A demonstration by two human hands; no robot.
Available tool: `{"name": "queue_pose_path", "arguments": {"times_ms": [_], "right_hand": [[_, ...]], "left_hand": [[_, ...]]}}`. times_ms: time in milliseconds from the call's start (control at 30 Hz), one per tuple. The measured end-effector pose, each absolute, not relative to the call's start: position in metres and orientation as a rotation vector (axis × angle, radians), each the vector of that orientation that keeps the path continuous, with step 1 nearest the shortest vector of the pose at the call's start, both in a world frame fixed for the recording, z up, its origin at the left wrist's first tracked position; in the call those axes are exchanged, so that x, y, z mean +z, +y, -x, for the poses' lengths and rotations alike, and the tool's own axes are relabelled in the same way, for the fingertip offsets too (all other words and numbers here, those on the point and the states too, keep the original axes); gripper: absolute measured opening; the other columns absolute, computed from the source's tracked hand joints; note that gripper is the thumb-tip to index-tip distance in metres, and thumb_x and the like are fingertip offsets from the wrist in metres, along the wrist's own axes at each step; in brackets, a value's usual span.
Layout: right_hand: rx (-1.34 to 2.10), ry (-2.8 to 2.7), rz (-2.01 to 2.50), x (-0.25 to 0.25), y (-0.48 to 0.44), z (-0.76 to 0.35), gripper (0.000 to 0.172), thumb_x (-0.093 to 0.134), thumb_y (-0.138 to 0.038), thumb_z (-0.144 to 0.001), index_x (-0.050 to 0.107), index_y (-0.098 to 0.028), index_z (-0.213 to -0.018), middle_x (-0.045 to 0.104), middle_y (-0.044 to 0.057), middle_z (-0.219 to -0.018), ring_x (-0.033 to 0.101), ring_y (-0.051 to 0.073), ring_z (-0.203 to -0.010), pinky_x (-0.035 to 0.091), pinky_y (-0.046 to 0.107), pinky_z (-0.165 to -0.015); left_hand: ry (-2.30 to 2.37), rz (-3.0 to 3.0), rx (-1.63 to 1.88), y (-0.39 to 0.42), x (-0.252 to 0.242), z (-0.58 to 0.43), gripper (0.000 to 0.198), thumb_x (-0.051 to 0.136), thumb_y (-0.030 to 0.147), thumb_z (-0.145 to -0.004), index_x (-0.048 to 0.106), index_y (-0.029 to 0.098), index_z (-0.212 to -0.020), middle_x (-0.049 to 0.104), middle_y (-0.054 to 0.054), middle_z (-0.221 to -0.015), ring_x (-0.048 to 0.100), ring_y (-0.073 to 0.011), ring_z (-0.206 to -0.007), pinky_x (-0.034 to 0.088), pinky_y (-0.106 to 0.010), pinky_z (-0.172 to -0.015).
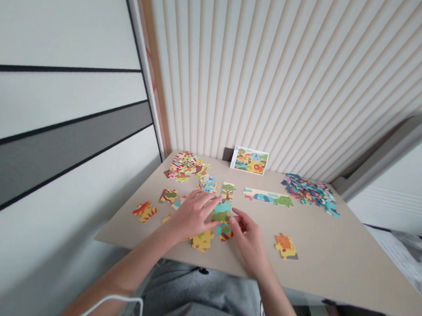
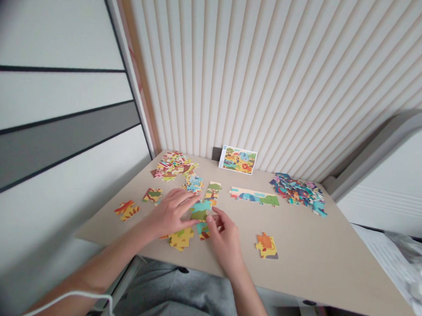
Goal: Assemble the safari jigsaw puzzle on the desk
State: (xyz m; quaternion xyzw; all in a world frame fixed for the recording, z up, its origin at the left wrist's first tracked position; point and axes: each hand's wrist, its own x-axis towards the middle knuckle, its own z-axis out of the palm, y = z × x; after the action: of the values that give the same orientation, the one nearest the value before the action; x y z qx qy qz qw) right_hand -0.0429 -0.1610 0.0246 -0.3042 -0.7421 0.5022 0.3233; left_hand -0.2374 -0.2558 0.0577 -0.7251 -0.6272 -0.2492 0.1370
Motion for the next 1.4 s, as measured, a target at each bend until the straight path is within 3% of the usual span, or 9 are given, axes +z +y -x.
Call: {"name": "queue_pose_path", "arguments": {"times_ms": [167, 267, 367, 500, 667, 1000, 1400], "right_hand": [[1.360, -1.843, 0.825, 0.014, -0.139, 0.025, 0.055, 0.065, -0.055, -0.087, 0.067, -0.009, -0.118, 0.070, 0.004, -0.075, 0.061, 0.017, -0.067, 0.048, 0.029, -0.066], [1.281, -1.828, 0.967, 0.006, -0.123, 0.000, 0.065, 0.066, -0.056, -0.086, 0.062, -0.008, -0.129, 0.073, 0.006, -0.079, 0.062, 0.019, -0.070, 0.047, 0.030, -0.067], [1.238, -1.858, 1.054, 0.001, -0.112, -0.028, 0.073, 0.067, -0.057, -0.085, 0.055, -0.009, -0.139, 0.075, 0.006, -0.081, 0.063, 0.020, -0.071, 0.048, 0.030, -0.068], [1.150, -1.926, 1.089, -0.005, -0.112, -0.050, 0.069, 0.065, -0.056, -0.086, 0.056, -0.012, -0.138, 0.075, 0.006, -0.081, 0.066, 0.021, -0.073, 0.049, 0.031, -0.072], [1.106, -1.974, 1.059, -0.016, -0.118, -0.053, 0.066, 0.062, -0.056, -0.088, 0.056, -0.014, -0.138, 0.074, 0.005, -0.081, 0.068, 0.021, -0.075, 0.051, 0.031, -0.072], [0.815, -2.279, 1.115, -0.003, -0.136, -0.040, 0.042, 0.056, -0.045, -0.092, 0.065, -0.021, -0.126, 0.068, -0.001, -0.070, 0.063, 0.017, -0.064, 0.046, 0.028, -0.063], [0.588, -2.395, 1.124, -0.005, -0.139, -0.037, 0.047, 0.056, -0.045, -0.090, 0.066, -0.019, -0.128, 0.068, 0.001, -0.072, 0.064, 0.020, -0.071, 0.045, 0.030, -0.068]], "left_hand": [[-1.950, 2.013, -0.751, -0.264, 0.058, 0.195, 0.058, 0.064, 0.040, -0.094, 0.045, 0.019, -0.145, 0.059, -0.015, -0.132, 0.054, -0.0308, -0.125, 0.043, -0.048, -0.107], [-2.103, 1.984, -0.670, -0.279, 0.052, 0.169, 0.041, 0.053, 0.036, -0.100, 0.052, 0.020, -0.137, 0.059, -0.014, -0.129, 0.056, -0.0283, -0.119, 0.045, -0.046, -0.103], [-2.156, 2.085, -0.484, -0.290, 0.040, 0.149, 0.032, 0.056, 0.035, -0.098, 0.059, 0.019, -0.126, 0.063, -0.012, -0.115, 0.058, -0.0286, -0.111, 0.046, -0.047, -0.100], [-2.192, 2.095, -0.371, -0.291, 0.028, 0.141, 0.036, 0.062, 0.036, -0.094, 0.060, 0.016, -0.124, 0.063, -0.012, -0.112, 0.057, -0.0309, -0.111, 0.045, -0.050, -0.101], [-2.109, 2.223, -0.468, -0.289, 0.031, 0.152, 0.028, 0.058, 0.027, -0.096, 0.060, 0.018, -0.122, 0.062, -0.010, -0.114, 0.057, -0.0277, -0.112, 0.045, -0.046, -0.104], [-1.981, 2.306, -0.750, -0.299, 0.017, 0.167, 0.044, 0.051, 0.011, -0.093, 0.055, 0.023, -0.136, 0.061, -0.009, -0.126, 0.055, -0.0249, -0.125, 0.044, -0.048, -0.114], [-1.964, 2.325, -0.728, -0.300, 0.013, 0.168, 0.045, 0.052, 0.012, -0.093, 0.055, 0.020, -0.137, 0.061, -0.010, -0.128, 0.054, -0.0260, -0.127, 0.042, -0.049, -0.117]]}}
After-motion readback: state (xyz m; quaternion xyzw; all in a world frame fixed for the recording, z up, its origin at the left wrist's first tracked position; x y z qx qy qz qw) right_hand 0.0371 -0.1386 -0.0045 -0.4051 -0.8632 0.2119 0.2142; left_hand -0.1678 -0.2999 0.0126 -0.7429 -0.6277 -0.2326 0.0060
